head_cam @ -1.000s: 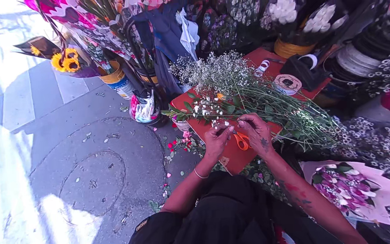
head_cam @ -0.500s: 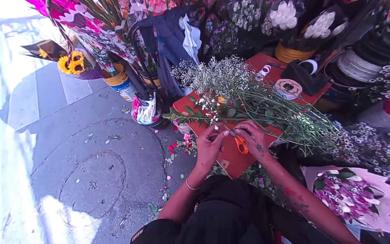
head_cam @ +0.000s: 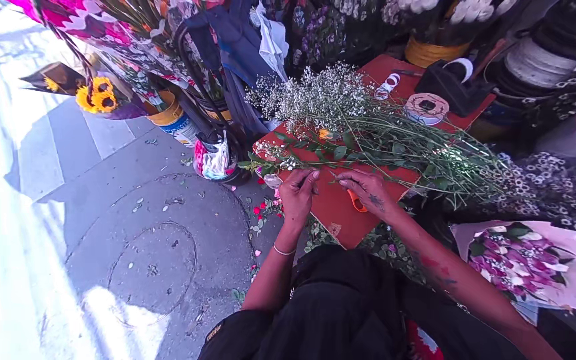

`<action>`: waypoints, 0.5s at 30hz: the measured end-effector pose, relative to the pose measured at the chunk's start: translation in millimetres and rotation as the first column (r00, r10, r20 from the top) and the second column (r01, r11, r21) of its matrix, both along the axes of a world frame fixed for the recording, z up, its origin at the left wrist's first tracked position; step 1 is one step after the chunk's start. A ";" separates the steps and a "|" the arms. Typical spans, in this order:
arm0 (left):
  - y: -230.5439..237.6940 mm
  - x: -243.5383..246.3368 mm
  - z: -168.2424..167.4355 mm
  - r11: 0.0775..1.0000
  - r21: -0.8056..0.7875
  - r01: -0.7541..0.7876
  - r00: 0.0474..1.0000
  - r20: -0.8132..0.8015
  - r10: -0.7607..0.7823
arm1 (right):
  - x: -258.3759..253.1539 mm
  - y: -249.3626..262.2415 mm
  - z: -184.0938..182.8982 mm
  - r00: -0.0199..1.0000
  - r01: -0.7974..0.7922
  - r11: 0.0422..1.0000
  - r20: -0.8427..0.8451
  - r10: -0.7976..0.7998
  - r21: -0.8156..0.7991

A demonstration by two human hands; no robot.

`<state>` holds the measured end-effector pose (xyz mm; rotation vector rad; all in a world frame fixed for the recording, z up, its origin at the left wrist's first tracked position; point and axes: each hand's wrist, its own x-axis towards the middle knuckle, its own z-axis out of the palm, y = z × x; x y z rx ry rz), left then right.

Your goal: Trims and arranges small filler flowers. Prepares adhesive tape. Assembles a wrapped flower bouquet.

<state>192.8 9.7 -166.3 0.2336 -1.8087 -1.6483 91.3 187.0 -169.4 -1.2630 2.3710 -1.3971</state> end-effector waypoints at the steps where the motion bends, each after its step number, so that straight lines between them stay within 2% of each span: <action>1: -1.8 -0.1 -1.1 1.000 -0.005 -0.007 1.000 -0.003 0.007 | 0.2 0.8 0.1 1.000 0.008 1.000 0.003 -0.008 0.009; 6: 2.0 -1.8 -6.4 0.997 -0.069 -0.038 0.999 -0.036 0.036 | 3.7 -3.5 3.7 0.998 -0.002 1.000 -0.061 0.002 -0.005; 10: 16.4 0.0 -13.2 0.959 -0.253 -0.131 0.984 -0.151 0.094 | 8.8 -16.0 1.8 0.979 0.127 0.991 -0.166 -0.118 0.045; 12: 26.9 2.3 -22.1 0.932 -0.295 -0.210 0.962 -0.232 0.143 | 7.4 -22.7 3.7 0.988 0.126 0.990 -0.101 -0.120 0.056; 15: 12.2 1.5 -19.5 0.938 -0.227 -0.261 0.937 -0.295 0.190 | -4.4 -22.8 3.2 0.981 -0.015 0.998 0.192 0.027 -0.062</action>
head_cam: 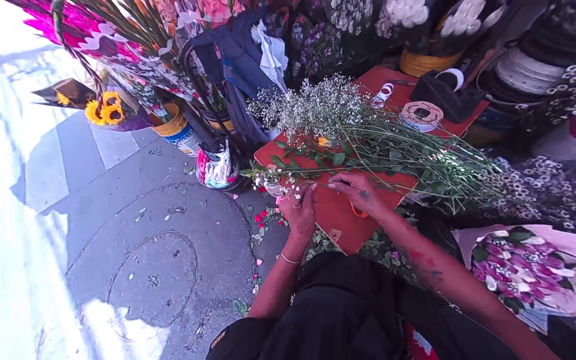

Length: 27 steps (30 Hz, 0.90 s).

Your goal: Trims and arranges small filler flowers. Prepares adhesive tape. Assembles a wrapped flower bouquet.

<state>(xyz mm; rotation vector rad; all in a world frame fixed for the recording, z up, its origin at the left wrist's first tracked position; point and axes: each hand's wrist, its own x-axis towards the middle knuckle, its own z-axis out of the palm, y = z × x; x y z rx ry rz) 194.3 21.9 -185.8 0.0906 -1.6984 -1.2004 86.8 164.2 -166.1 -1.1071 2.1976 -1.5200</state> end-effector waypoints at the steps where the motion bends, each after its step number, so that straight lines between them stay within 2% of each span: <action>1: -9.1 0.7 3.0 1.000 0.012 0.003 1.000 0.011 -0.004 | -1.3 2.0 -1.3 0.996 -0.042 0.998 0.075 0.044 -0.037; 3: -20.5 0.8 2.4 0.999 0.044 0.027 0.999 0.043 -0.028 | 1.1 3.5 -1.2 0.998 -0.023 1.000 0.066 0.022 0.010; 5: -14.4 3.4 -1.0 0.998 0.042 0.053 0.996 0.075 -0.056 | 9.3 -2.3 3.8 0.994 0.088 0.987 -0.078 -0.078 0.137; 8: 15.9 7.4 -14.3 0.998 -0.055 0.022 0.997 0.078 -0.018 | 17.1 -18.3 5.9 0.937 0.236 0.945 -0.309 -0.159 0.228; 12: 10.1 3.0 -25.2 0.993 -0.111 -0.041 0.997 0.054 0.047 | 12.4 -36.8 -14.2 0.746 0.348 0.931 -0.634 -0.203 0.111; 15: 1.2 -0.3 -29.1 0.992 -0.121 -0.045 0.995 0.082 0.056 | 9.4 -49.9 -22.6 0.691 0.395 0.911 -0.691 -0.212 0.116; 17: -2.8 -3.3 -30.7 0.997 -0.075 -0.038 0.996 0.072 0.043 | 7.5 -54.7 -19.2 0.732 0.392 0.902 -0.655 -0.189 0.179; 18: -4.6 -2.5 -30.2 1.000 -0.027 -0.008 0.998 0.065 0.010 | 7.2 -53.2 -16.3 0.792 0.354 0.906 -0.590 -0.157 0.234; 19: -7.1 -2.3 -28.4 1.000 0.027 0.011 0.998 0.059 -0.012 | 5.1 -48.2 -11.4 0.873 0.269 0.919 -0.477 -0.106 0.288; 21: -19.3 -2.7 -24.9 0.993 0.111 0.028 0.998 0.053 -0.034 | -4.5 -33.9 -5.9 0.972 0.064 0.963 -0.234 -0.001 0.260; 24: -33.9 -4.7 -26.8 0.961 0.268 0.062 0.997 0.033 -0.074 | -8.9 -19.4 -2.9 0.997 -0.083 0.984 0.014 0.082 0.158; 27: -31.8 -6.4 -20.8 0.906 0.402 0.134 0.985 0.043 -0.165 | -5.9 -18.8 3.3 0.991 -0.128 0.976 0.068 0.117 0.176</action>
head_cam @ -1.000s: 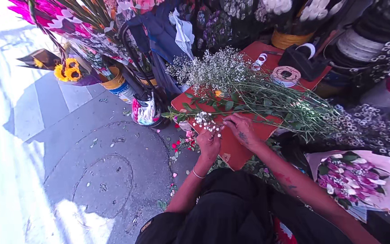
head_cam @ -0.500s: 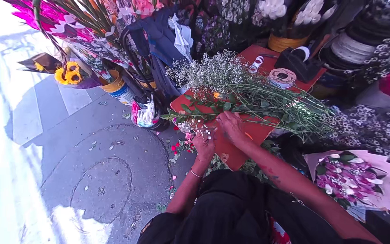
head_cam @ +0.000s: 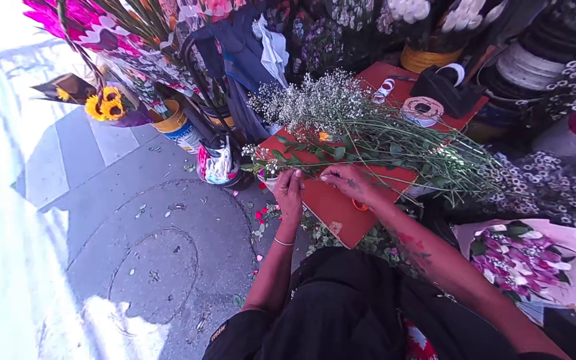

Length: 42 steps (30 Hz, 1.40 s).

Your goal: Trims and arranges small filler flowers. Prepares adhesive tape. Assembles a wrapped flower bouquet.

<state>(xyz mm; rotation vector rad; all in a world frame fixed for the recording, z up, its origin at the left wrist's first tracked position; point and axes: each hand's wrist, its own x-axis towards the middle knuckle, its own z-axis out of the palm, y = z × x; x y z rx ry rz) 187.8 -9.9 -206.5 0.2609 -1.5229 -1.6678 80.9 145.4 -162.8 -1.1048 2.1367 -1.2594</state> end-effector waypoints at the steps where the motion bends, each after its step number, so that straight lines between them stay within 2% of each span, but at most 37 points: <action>1: 1.7 0.1 2.3 0.999 0.029 0.037 0.999 0.012 -0.038 | 1.4 -1.1 -0.2 1.000 -0.018 1.000 -0.006 0.018 -0.002; 6: 10.9 -3.1 16.4 0.956 0.230 0.182 0.982 0.001 -0.188 | 7.6 -2.8 -1.3 1.000 0.000 1.000 0.011 0.001 -0.029; 9: 15.5 -5.9 23.3 0.885 0.433 0.168 0.984 -0.014 -0.180 | 11.1 0.3 2.3 1.000 0.012 0.999 0.025 -0.011 -0.050; 12: 17.7 -8.0 27.0 0.813 0.564 0.142 0.987 -0.021 -0.158 | 18.7 0.8 9.2 0.999 0.050 0.999 -0.003 -0.050 -0.014; 18: 22.8 -9.9 34.2 0.716 0.688 0.118 0.990 -0.026 -0.139 | 27.4 -2.5 21.2 0.989 0.096 0.985 -0.125 -0.078 0.145; 20: 25.5 -10.4 37.0 0.749 0.654 0.106 0.992 -0.020 -0.123 | 28.5 -4.3 19.0 0.981 0.115 0.981 -0.175 -0.087 0.157; 22: 27.9 -9.6 34.9 0.845 0.524 0.109 0.993 -0.011 -0.122 | 30.8 -5.5 13.9 0.966 0.167 0.978 -0.218 -0.137 0.125; 25: 41.2 -5.5 24.5 0.967 0.197 0.160 0.986 -0.078 -0.147 | 30.8 -10.6 8.4 0.921 0.288 0.946 -0.312 -0.231 0.149; 28: 67.8 5.1 28.2 0.981 -0.165 0.105 0.961 -0.237 -0.143 | 1.6 -7.9 -13.6 0.913 0.382 0.847 -0.294 -0.283 0.371; 29: 68.7 4.3 28.8 0.974 -0.212 0.086 0.954 -0.266 -0.142 | -6.8 -7.7 -22.2 0.910 0.393 0.844 -0.285 -0.300 0.365; 31: 63.2 -1.7 24.6 0.982 -0.132 0.134 0.956 -0.244 -0.163 | -12.3 -9.7 -32.2 0.893 0.354 0.917 -0.359 -0.273 0.185; 33: 52.6 -5.9 29.0 0.958 -0.003 0.287 0.929 -0.243 -0.279 | -17.0 -15.0 -28.2 0.879 0.269 0.963 -0.409 -0.244 0.004; 35: 45.2 2.6 35.8 0.894 0.057 0.444 0.874 -0.245 -0.419 | -11.6 -7.8 -18.4 0.911 0.237 0.963 -0.313 -0.267 -0.132; 36: 39.2 5.3 39.8 0.850 0.051 0.524 0.832 -0.241 -0.499 | -6.6 -0.8 -7.9 0.949 0.239 0.955 -0.166 -0.268 -0.176; 37: 33.4 7.1 42.9 0.799 0.036 0.600 0.784 -0.230 -0.577 | 0.2 7.8 4.8 0.972 0.232 0.957 0.062 -0.225 -0.176; 38: 28.6 9.0 44.1 0.746 0.021 0.666 0.733 -0.209 -0.648 | 9.2 16.5 15.6 0.936 0.200 0.964 0.326 -0.135 -0.175; 39: 25.6 10.4 44.4 0.696 0.015 0.718 0.685 -0.194 -0.703 | 17.9 25.1 23.3 0.842 0.161 0.971 0.538 -0.043 -0.175; 40: 24.5 11.4 44.2 0.661 0.022 0.750 0.653 -0.184 -0.735 | 26.5 32.0 26.8 0.758 0.139 0.970 0.651 0.026 -0.201; 42: 25.1 11.6 46.5 0.660 0.050 0.749 0.657 -0.176 -0.733 | 40.9 39.7 28.9 0.710 0.191 0.936 0.701 0.076 -0.295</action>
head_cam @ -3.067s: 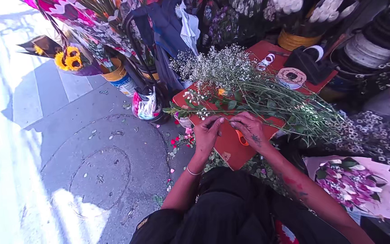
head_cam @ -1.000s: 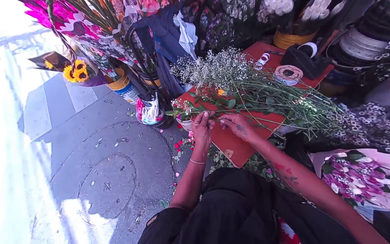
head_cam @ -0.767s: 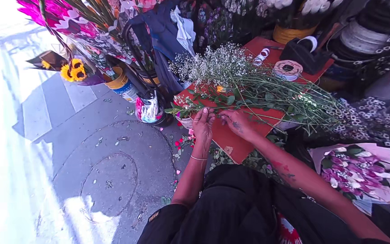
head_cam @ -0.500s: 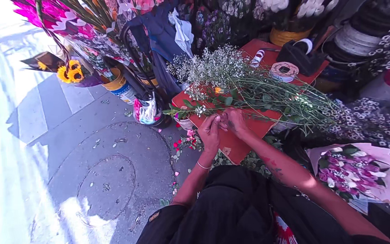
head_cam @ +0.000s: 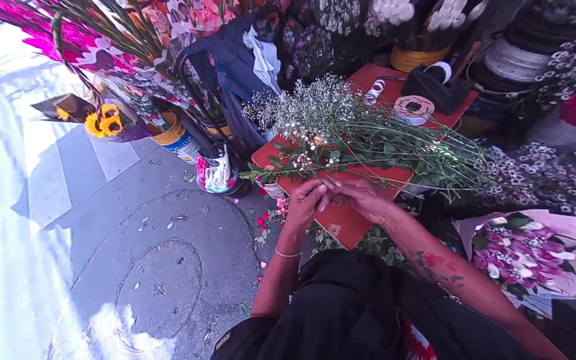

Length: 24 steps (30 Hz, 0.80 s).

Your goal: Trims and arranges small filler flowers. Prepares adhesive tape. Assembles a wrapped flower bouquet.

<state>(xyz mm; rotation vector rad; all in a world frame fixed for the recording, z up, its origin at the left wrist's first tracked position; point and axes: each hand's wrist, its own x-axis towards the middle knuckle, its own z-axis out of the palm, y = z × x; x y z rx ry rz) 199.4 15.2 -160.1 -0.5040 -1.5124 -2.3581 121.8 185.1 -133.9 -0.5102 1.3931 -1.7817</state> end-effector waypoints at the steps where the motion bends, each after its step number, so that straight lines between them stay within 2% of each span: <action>1: 1.3 -0.9 1.8 1.000 0.002 -0.027 1.000 0.010 0.027 | 5.4 2.0 1.5 0.997 0.071 0.997 -0.015 -0.071 -0.024; 4: 7.0 -5.9 5.5 0.997 -0.009 -0.073 0.996 0.048 0.074 | 15.4 6.5 4.0 0.955 0.268 0.961 -0.111 -0.273 -0.063; 8: 26.3 -12.9 6.5 0.996 0.017 -0.090 0.991 0.097 0.088 | 17.8 18.2 -3.3 0.889 0.372 0.925 -0.254 -0.380 -0.082; 12: 51.2 -16.5 9.6 0.996 -0.040 -0.080 0.986 0.142 0.085 | 26.7 47.0 -13.0 0.846 0.470 0.878 -0.236 -0.478 -0.094; 18: 109.1 -34.0 8.9 0.976 -0.219 0.011 0.985 0.172 0.028 | 40.8 103.0 -20.7 0.713 0.646 0.760 -0.295 -0.636 -0.076; 24: 180.9 -54.4 0.7 0.960 -0.189 0.208 0.967 0.189 -0.172 | 61.3 167.6 -36.8 0.555 0.799 0.598 -0.309 -0.772 -0.059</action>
